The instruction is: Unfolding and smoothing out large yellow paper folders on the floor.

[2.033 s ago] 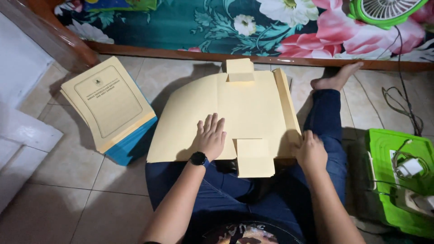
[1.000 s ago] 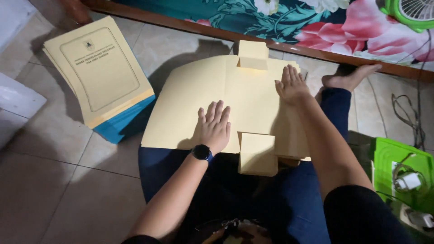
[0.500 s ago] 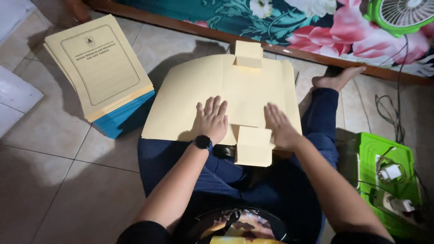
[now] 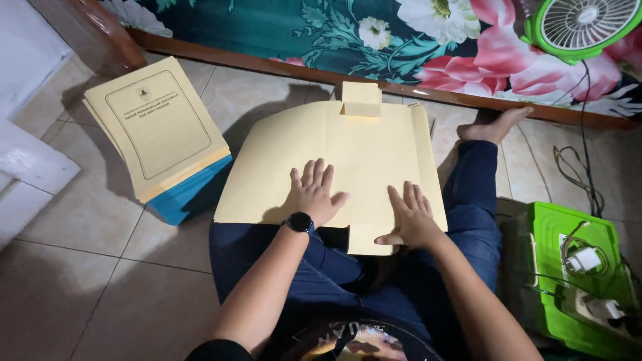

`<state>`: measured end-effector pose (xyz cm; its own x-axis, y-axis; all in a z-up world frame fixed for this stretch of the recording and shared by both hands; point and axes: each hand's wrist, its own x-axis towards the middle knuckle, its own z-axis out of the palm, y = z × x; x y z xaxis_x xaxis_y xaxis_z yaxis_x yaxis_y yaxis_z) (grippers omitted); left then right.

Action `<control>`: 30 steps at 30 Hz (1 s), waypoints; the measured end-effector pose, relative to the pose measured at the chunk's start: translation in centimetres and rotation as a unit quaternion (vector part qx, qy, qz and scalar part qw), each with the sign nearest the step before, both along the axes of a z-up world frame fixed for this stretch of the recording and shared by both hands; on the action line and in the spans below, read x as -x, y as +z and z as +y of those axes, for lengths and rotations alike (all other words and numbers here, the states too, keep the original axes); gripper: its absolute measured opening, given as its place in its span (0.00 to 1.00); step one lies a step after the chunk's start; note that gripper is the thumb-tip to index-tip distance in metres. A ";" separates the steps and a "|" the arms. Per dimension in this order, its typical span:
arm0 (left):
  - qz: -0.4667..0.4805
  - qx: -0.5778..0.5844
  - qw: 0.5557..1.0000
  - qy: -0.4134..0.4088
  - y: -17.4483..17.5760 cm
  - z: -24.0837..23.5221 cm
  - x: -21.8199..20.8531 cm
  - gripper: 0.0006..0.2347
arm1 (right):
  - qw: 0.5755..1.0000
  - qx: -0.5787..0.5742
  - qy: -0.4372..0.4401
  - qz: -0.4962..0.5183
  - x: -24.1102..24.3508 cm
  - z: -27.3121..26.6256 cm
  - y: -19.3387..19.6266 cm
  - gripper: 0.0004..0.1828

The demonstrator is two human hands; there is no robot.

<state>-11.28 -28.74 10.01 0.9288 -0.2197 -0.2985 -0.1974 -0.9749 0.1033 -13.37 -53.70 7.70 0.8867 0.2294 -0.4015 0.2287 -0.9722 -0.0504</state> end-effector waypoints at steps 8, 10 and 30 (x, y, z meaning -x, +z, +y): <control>0.074 0.079 0.993 -0.053 0.3 -0.9 0.1 0.59 | 0.996 -0.013 -0.028 0.086 -4.8 -2.1 -2.9 0.71; 0.075 0.092 0.992 -0.052 0.1 -0.8 -0.2 0.60 | 0.994 -0.070 -0.022 0.084 -8.7 -2.0 -3.7 0.66; -0.053 0.053 0.993 -0.088 2.0 0.0 1.1 0.33 | 0.980 -0.071 0.035 -0.181 -31.2 6.3 -7.7 0.57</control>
<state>-12.36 -28.71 12.00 0.8983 -0.4062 -0.1675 -0.3787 -0.9090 0.1740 17.83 -47.36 -0.03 0.9452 0.3257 -0.0235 0.3226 -0.9425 -0.0875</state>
